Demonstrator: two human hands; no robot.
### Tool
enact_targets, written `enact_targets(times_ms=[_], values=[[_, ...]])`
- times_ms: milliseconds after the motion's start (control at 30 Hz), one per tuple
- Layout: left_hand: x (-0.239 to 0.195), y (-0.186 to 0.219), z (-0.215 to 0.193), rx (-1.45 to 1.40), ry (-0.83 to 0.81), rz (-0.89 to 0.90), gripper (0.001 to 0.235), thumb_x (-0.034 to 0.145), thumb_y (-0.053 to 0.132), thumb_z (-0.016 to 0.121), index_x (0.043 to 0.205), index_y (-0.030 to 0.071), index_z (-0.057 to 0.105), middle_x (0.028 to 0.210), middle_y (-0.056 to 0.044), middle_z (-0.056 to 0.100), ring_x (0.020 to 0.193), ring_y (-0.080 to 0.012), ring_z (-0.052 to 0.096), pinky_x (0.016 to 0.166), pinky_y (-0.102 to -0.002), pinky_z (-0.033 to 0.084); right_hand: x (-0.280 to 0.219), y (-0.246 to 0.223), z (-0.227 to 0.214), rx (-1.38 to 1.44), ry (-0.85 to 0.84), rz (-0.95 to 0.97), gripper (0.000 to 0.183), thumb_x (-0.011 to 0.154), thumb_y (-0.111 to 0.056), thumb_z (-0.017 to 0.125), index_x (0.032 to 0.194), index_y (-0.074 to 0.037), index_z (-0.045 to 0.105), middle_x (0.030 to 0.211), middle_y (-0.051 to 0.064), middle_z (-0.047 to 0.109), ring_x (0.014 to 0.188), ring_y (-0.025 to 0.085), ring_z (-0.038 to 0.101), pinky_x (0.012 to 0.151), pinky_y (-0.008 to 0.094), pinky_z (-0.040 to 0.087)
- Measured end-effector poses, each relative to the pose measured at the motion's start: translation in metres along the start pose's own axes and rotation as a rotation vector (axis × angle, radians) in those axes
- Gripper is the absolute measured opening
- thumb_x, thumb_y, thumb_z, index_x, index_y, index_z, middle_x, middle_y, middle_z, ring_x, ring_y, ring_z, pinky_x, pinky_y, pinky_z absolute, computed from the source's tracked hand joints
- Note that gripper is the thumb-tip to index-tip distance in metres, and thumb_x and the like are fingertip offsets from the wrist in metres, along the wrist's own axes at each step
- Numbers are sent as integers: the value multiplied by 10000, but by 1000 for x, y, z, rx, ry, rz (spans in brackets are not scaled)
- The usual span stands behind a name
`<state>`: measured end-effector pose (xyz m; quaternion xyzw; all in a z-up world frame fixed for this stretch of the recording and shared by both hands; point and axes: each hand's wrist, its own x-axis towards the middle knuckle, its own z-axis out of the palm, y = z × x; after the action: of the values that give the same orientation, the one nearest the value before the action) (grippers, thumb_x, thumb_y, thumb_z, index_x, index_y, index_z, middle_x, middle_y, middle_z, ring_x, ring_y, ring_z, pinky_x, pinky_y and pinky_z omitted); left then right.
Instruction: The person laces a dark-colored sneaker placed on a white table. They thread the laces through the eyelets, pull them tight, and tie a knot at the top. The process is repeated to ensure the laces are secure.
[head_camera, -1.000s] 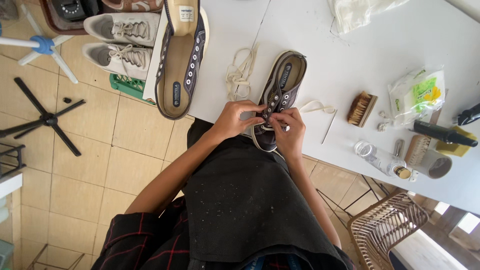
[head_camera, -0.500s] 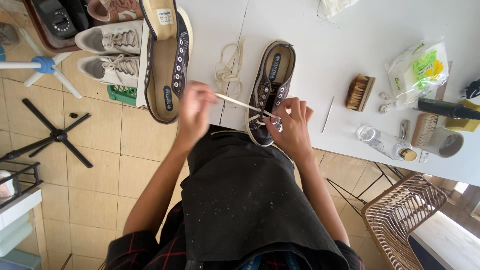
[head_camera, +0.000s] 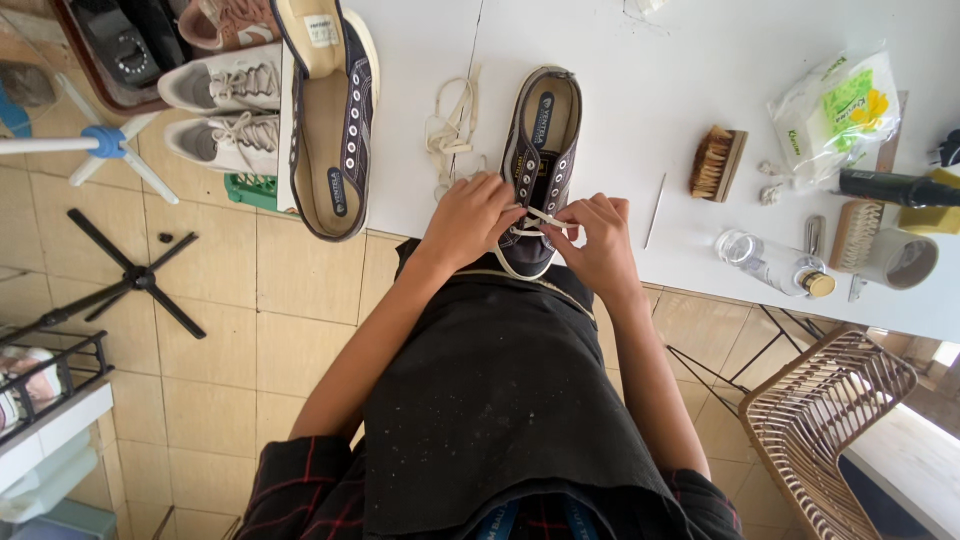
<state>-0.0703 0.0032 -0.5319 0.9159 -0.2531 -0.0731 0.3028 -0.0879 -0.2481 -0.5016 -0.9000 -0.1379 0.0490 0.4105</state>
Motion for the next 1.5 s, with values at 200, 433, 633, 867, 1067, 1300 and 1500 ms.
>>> enact_targets(times_ms=[200, 433, 633, 867, 1067, 1300, 1500], values=[[-54, -37, -53, -469, -320, -322, 395, 998, 261, 758, 737, 45, 556, 707, -154, 589, 740, -401, 646, 717, -518, 500, -1, -13, -9, 11, 22, 111, 229, 921, -131, 930, 1121, -197, 841, 821, -6, 745, 865, 257, 697, 930, 396, 453], [-61, -33, -53, -389, -451, -510, 635, 1010, 395, 768, 529, 137, 444, 415, -28, 386, 428, -249, 434, 533, -425, 385, -12, -23, -2, 104, 98, 189, 571, 858, -222, 1003, 1364, -82, 777, 1137, 157, 729, 967, 376, 667, 912, 494, 548], [1, 15, -37, -389, -196, -318, 439, 1099, 424, 727, 1303, 40, 666, 1176, -185, 740, 1162, -386, 755, 904, -526, 652, -17, 15, 10, 344, 83, 376, 299, 910, -137, 983, 1165, -68, 843, 948, 107, 804, 897, 262, 785, 813, 338, 602], [-3, 9, -1, -506, -22, -383, 162, 1077, 252, 768, 1064, 109, 693, 960, -110, 739, 986, -356, 762, 844, -474, 608, -1, 15, 0, 433, 74, 210, 138, 972, -85, 891, 1107, -102, 869, 888, 98, 779, 814, 214, 684, 756, 348, 562], [-18, 5, -3, -650, 8, -357, 199, 1126, 264, 697, 1072, 78, 655, 1087, -169, 718, 1133, -383, 719, 957, -480, 610, -1, 46, 10, 535, 49, 198, 151, 956, -120, 945, 1094, -91, 892, 882, 50, 737, 810, 143, 573, 767, 266, 523], [-36, -7, 2, -1195, 62, -498, 165, 1093, 218, 588, 958, 124, 598, 1135, -117, 771, 1124, -209, 703, 1074, -422, 585, 8, 43, 2, 423, -207, 109, 230, 1130, -180, 760, 928, -132, 858, 945, 78, 624, 851, 211, 593, 811, 350, 526], [-41, -23, 36, -1312, 132, -596, 158, 1057, 238, 602, 1035, 84, 577, 1174, -187, 780, 1055, -231, 791, 955, -394, 659, 18, 35, -25, 446, -287, 113, 219, 954, -39, 855, 1167, -67, 814, 1002, 129, 752, 850, 282, 740, 817, 415, 555]])
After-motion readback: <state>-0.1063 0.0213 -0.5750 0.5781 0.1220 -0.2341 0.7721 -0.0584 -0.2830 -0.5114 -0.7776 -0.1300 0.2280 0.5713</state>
